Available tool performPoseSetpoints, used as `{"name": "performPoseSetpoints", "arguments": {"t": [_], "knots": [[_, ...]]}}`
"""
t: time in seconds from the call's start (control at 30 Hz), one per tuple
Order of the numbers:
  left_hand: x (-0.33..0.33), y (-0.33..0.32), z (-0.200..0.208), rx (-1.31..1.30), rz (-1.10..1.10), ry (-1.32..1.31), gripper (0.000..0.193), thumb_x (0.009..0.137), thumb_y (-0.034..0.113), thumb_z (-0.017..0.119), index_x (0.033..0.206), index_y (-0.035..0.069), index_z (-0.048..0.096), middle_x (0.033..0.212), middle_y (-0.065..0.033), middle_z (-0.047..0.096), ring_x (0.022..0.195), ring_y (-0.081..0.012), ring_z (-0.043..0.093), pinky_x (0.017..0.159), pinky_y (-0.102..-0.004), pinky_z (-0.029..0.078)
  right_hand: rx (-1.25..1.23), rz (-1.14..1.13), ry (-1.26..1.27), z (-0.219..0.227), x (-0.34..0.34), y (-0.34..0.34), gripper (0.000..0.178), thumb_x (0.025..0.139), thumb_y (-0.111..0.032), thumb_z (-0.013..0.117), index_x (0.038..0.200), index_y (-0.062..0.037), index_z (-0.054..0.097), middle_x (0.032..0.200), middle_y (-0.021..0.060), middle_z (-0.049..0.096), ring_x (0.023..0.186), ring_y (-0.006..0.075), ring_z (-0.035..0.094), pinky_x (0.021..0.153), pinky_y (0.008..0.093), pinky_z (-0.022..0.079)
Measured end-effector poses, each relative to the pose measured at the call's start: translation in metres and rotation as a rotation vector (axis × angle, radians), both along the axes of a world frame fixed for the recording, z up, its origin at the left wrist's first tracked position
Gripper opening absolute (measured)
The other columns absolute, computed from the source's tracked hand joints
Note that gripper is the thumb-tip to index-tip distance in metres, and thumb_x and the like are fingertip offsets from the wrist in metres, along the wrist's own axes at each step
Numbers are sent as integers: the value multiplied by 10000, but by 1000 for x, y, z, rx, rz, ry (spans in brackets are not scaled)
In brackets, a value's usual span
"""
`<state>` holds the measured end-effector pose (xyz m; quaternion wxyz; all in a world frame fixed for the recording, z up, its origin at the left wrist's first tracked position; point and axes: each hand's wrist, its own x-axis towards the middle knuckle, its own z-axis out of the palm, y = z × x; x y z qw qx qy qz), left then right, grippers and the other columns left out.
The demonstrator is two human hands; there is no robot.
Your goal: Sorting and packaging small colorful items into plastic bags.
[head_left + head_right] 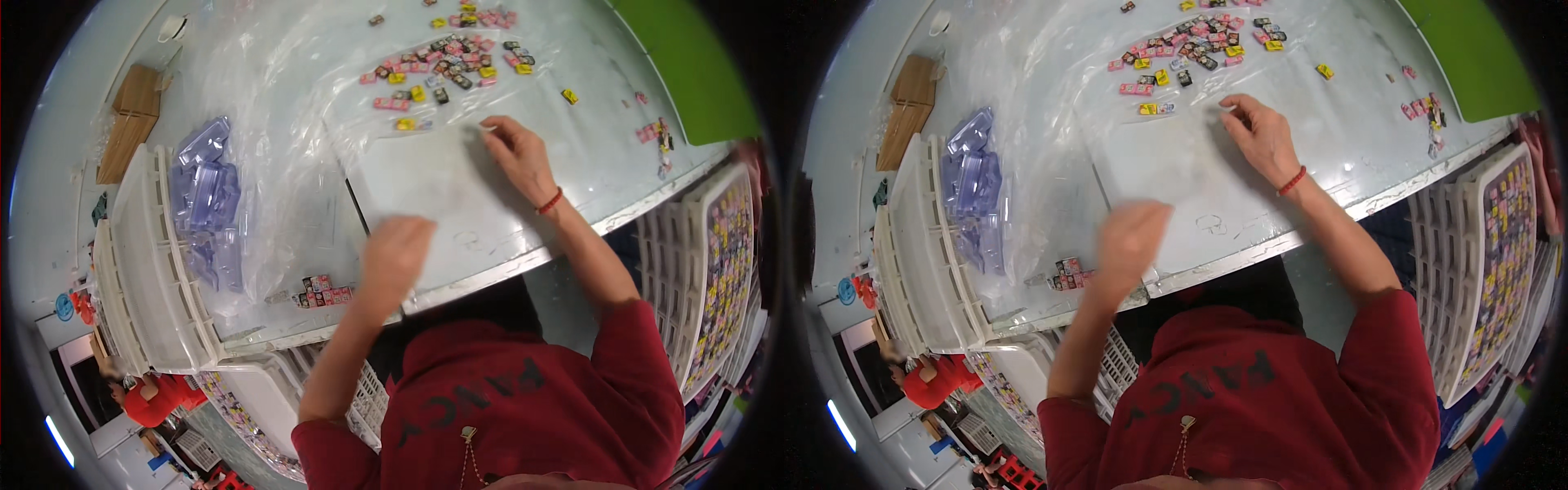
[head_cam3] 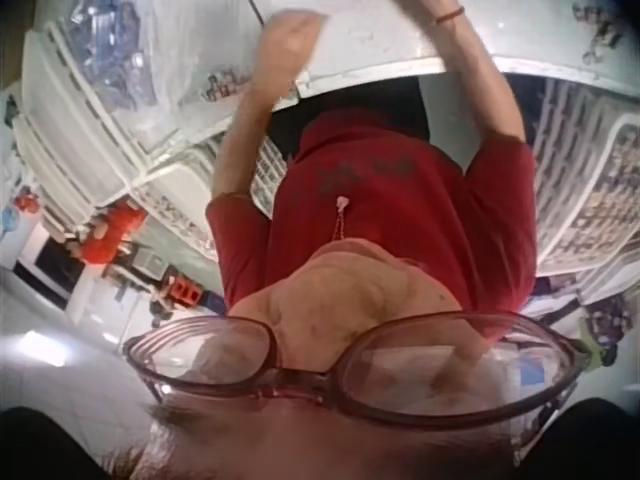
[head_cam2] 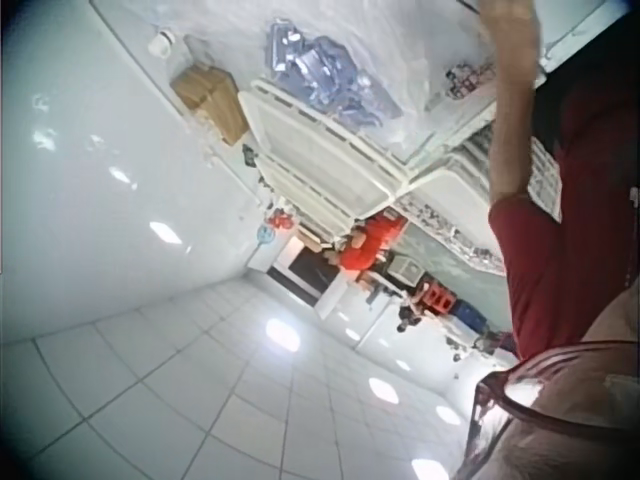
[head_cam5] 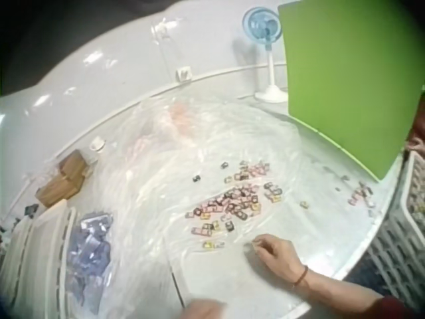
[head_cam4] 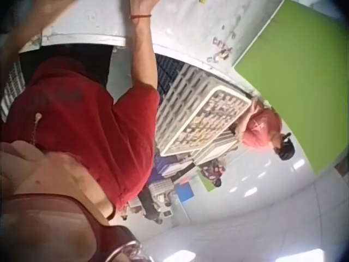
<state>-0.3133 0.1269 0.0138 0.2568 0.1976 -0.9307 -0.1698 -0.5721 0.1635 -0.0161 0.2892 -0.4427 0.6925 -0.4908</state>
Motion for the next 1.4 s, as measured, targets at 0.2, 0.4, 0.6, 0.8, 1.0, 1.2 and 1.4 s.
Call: {"name": "performPoseSetpoints", "arguments": {"t": [0.2,0.4,0.6,0.8,1.0,1.2,1.4], "knots": [[-30,-4,7,136,83,16,229,769,177,735,928,29,659,896,-111,635,838,-307,613,719,-399,500,-175,29,510,10,-16,-22,203,861,-128,646,1046,-45,649,822,121,678,712,226,655,641,323,518],[-95,-91,-8,77,468,23,399,735,270,786,988,11,617,959,-178,613,874,-366,591,743,-435,494,-260,70,755,6,-6,-99,139,817,-123,632,934,-51,655,853,132,663,839,303,627,804,403,491],[-106,-95,-32,45,602,-139,496,676,258,810,1039,11,579,1038,-189,565,996,-371,530,846,-457,447,-269,200,923,-7,-5,-120,181,808,-149,642,976,-81,647,961,73,661,970,268,587,851,391,450],[-68,-108,-28,18,457,-9,428,730,232,784,1026,-1,581,1002,-180,600,964,-354,563,843,-422,458,-240,274,1027,-15,-12,-127,217,812,-196,648,1008,-104,639,1033,44,640,1020,240,549,906,374,398],[-67,-129,-21,75,400,-162,401,762,215,763,1068,6,610,1019,-161,648,955,-303,626,836,-389,497,-268,332,1005,-12,-14,-118,250,793,-158,669,1035,-104,639,1103,36,625,1078,240,537,934,404,389],[-48,-152,-9,624,442,94,321,815,165,721,1073,-5,634,1014,-146,680,930,-230,654,810,-336,518,-322,349,907,-8,-12,-128,240,819,-198,666,1042,-111,645,1094,51,632,1068,251,550,938,403,392],[-39,-136,-24,295,249,-85,345,774,108,728,1100,29,645,1031,-123,659,804,-195,639,752,-313,520,-280,400,963,-13,8,-141,185,836,-226,647,977,-107,647,1014,68,643,1003,266,583,873,408,426]]}}
